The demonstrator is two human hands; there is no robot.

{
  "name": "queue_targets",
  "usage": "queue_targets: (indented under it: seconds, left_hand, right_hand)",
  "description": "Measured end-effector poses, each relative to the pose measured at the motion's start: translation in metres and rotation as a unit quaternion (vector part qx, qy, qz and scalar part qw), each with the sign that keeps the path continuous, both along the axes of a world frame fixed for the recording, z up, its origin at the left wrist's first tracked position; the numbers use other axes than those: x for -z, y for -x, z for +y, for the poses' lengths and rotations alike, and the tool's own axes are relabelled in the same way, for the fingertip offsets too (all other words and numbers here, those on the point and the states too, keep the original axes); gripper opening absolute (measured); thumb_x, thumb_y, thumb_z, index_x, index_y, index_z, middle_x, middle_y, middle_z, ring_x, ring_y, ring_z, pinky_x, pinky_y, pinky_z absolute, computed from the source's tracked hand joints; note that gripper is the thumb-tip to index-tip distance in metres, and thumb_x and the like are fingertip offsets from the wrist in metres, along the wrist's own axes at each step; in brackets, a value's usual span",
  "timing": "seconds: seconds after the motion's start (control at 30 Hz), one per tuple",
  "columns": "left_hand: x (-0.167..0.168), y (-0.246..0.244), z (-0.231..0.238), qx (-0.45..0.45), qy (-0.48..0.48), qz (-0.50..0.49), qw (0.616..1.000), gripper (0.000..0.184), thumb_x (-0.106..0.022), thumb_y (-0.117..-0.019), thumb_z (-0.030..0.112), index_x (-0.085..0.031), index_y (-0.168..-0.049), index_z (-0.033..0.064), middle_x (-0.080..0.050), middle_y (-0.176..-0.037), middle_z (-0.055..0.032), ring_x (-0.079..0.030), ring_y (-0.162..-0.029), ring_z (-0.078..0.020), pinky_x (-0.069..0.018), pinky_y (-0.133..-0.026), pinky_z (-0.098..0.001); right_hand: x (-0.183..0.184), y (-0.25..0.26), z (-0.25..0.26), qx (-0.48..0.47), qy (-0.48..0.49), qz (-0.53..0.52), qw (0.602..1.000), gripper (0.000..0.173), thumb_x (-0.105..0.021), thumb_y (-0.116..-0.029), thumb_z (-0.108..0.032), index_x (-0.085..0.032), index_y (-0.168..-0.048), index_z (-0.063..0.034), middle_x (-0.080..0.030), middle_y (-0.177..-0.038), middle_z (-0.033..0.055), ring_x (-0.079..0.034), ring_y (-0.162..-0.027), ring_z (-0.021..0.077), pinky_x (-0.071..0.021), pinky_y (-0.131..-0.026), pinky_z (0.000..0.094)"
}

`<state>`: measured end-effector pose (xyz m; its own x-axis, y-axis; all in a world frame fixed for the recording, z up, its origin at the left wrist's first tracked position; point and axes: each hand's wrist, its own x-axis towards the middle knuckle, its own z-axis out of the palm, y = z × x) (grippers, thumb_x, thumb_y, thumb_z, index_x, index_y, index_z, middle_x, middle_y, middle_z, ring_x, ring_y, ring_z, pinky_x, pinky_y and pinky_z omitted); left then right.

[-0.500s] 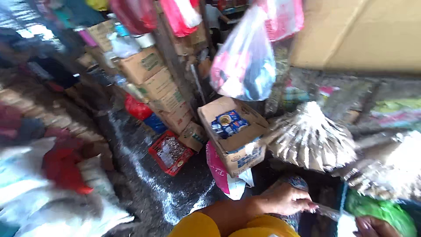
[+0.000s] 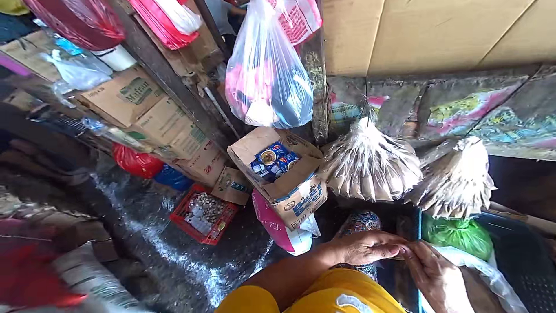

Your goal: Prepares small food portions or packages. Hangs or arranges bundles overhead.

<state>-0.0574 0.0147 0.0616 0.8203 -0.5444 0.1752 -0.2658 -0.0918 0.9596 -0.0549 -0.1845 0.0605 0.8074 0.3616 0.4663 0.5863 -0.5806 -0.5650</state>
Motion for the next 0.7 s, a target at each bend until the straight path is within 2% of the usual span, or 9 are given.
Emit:
queue_targets:
  seconds: [0.1,0.17,0.23,0.33,0.43,0.53,0.7]
  left_hand:
    - [-0.007,0.005,-0.012,-0.005,0.0,0.024,1.0,0.035,-0.045,-0.108,0.012,-0.054,-0.13,-0.0144,-0.068,-0.104,-0.0226,-0.068,-0.092,-0.022,-0.0555,-0.089,-0.0378]
    - [-0.009,0.006,-0.017,-0.024,-0.027,0.011,0.999,0.032,-0.048,-0.1075,0.012,-0.059,-0.123,-0.0135,-0.068,-0.096,-0.0218,-0.067,-0.08,-0.0223,-0.0562,-0.08,-0.0374]
    - [-0.006,0.005,-0.02,-0.027,-0.044,-0.005,0.999,0.029,-0.051,-0.107,0.013,-0.063,-0.116,-0.0118,-0.068,-0.09,-0.02,-0.065,-0.073,-0.0208,-0.055,-0.072,-0.0354]
    - [-0.004,0.004,-0.018,-0.004,-0.043,-0.028,0.999,0.027,-0.051,-0.106,0.01,-0.066,-0.107,-0.0119,-0.067,-0.085,-0.0183,-0.063,-0.072,-0.0188,-0.0528,-0.072,-0.0339]
    - [-0.002,0.006,-0.012,0.003,-0.047,-0.047,0.998,0.027,-0.049,-0.1068,0.009,-0.067,-0.101,-0.0103,-0.06,-0.072,-0.0132,-0.053,-0.062,-0.0147,-0.0465,-0.063,-0.0294]
    - [0.005,0.009,0.007,-0.007,-0.089,-0.063,0.994,0.028,-0.048,-0.1072,0.011,-0.067,-0.102,-0.0094,-0.067,-0.081,-0.0171,-0.064,-0.071,-0.0216,-0.0531,-0.07,-0.037]
    - [0.012,0.014,0.043,-0.022,-0.17,-0.008,0.985,0.032,-0.047,-0.1085,0.015,-0.068,-0.107,-0.0089,-0.068,-0.085,-0.0178,-0.063,-0.073,-0.0225,-0.0531,-0.073,-0.0383]
  right_hand:
    - [-0.008,0.002,0.002,0.021,0.027,-0.036,0.999,0.037,-0.05,-0.0993,-0.025,-0.069,-0.08,0.0015,-0.067,-0.074,0.0171,-0.068,-0.064,0.0304,-0.0541,-0.055,0.0434]
    - [-0.011,0.003,-0.003,0.028,0.029,-0.035,0.999,0.038,-0.051,-0.0999,-0.025,-0.068,-0.079,0.0019,-0.067,-0.072,0.0175,-0.068,-0.062,0.0303,-0.053,-0.055,0.043]
    - [-0.014,0.005,-0.011,0.019,0.011,-0.002,1.0,0.043,-0.053,-0.1031,-0.029,-0.068,-0.08,0.0035,-0.066,-0.071,0.0167,-0.065,-0.061,0.0243,-0.0517,-0.056,0.0374]
    - [-0.013,0.005,-0.02,0.003,-0.045,0.052,0.998,0.046,-0.053,-0.1044,-0.031,-0.066,-0.08,0.0056,-0.063,-0.068,0.0138,-0.059,-0.063,0.0112,-0.048,-0.061,0.0248]
    - [-0.014,0.001,-0.033,0.01,-0.086,0.072,0.994,0.046,-0.053,-0.1047,-0.027,-0.065,-0.081,0.0101,-0.061,-0.068,0.0134,-0.058,-0.064,0.0063,-0.0485,-0.062,0.022]
    - [-0.024,-0.006,-0.049,0.03,-0.123,0.072,0.989,0.043,-0.052,-0.1054,-0.022,-0.061,-0.082,0.0129,-0.059,-0.068,0.0084,-0.056,-0.066,-0.0018,-0.0484,-0.065,0.0168]
    - [-0.027,-0.013,-0.064,0.046,-0.154,0.051,0.986,0.041,-0.05,-0.1064,-0.019,-0.056,-0.08,0.0116,-0.056,-0.069,0.0009,-0.053,-0.069,-0.0117,-0.0453,-0.068,0.0087]
